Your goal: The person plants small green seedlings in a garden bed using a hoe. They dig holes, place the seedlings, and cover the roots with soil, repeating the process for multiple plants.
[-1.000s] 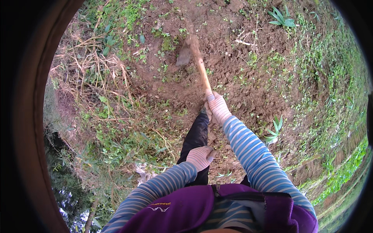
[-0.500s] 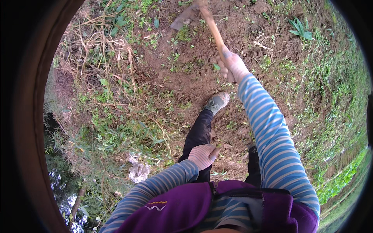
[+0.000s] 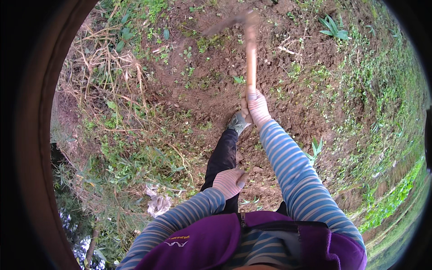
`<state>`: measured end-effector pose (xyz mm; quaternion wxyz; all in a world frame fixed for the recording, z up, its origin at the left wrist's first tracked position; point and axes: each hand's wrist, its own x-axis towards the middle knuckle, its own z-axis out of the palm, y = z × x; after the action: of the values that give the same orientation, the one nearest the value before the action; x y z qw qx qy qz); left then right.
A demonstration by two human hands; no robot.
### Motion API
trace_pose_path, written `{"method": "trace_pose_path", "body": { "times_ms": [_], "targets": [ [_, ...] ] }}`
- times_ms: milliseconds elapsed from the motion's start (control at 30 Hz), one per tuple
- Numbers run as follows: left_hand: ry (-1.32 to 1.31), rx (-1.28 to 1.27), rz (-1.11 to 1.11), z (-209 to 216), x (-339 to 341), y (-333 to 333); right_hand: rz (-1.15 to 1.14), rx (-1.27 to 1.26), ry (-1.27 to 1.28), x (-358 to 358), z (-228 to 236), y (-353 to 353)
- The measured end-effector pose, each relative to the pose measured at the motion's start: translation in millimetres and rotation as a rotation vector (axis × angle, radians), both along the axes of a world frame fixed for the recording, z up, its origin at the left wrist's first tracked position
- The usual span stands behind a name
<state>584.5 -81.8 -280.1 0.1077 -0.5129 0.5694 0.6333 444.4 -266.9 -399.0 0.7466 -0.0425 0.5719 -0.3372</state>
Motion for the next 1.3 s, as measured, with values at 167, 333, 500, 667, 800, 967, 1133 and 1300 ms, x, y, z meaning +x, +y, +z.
{"method": "trace_pose_path", "body": {
  "times_ms": [167, 333, 500, 667, 800, 967, 1133, 1300],
  "targets": [
    [-0.011, -0.057, -0.018, 0.7, -1.9, -3.5, 0.105, 0.082, -0.012, -16.6, -13.2, -6.1],
    [-0.020, -0.055, -0.068, 3.6, -9.6, -6.4, -0.255, -0.196, -0.244, -35.0, 39.7, 14.7],
    [-0.052, -0.031, -0.106, 4.3, -14.9, -9.5, -0.270, 0.211, -0.198, 13.3, 20.9, 39.4],
    [-0.066, -0.096, -0.177, -0.5, -17.4, -5.5, -0.265, 0.325, -0.350, -11.2, 2.2, 33.4],
    [-0.078, -0.094, -0.270, -3.2, -19.5, -2.4, -0.363, 0.046, -0.248, -91.7, 43.2, 0.0],
    [-0.044, -0.070, -0.255, -1.4, -18.3, -4.8, -0.761, -0.249, 0.087, -144.0, 51.7, -61.8],
    [-0.053, -0.103, -0.278, -0.2, -20.9, -6.7, -0.701, 0.043, -0.081, -81.6, 20.7, -66.9],
    [-0.099, -0.078, -0.308, 0.0, -20.1, -9.2, -0.733, 0.050, -0.358, -108.9, 14.5, -45.1]
  ]
}}
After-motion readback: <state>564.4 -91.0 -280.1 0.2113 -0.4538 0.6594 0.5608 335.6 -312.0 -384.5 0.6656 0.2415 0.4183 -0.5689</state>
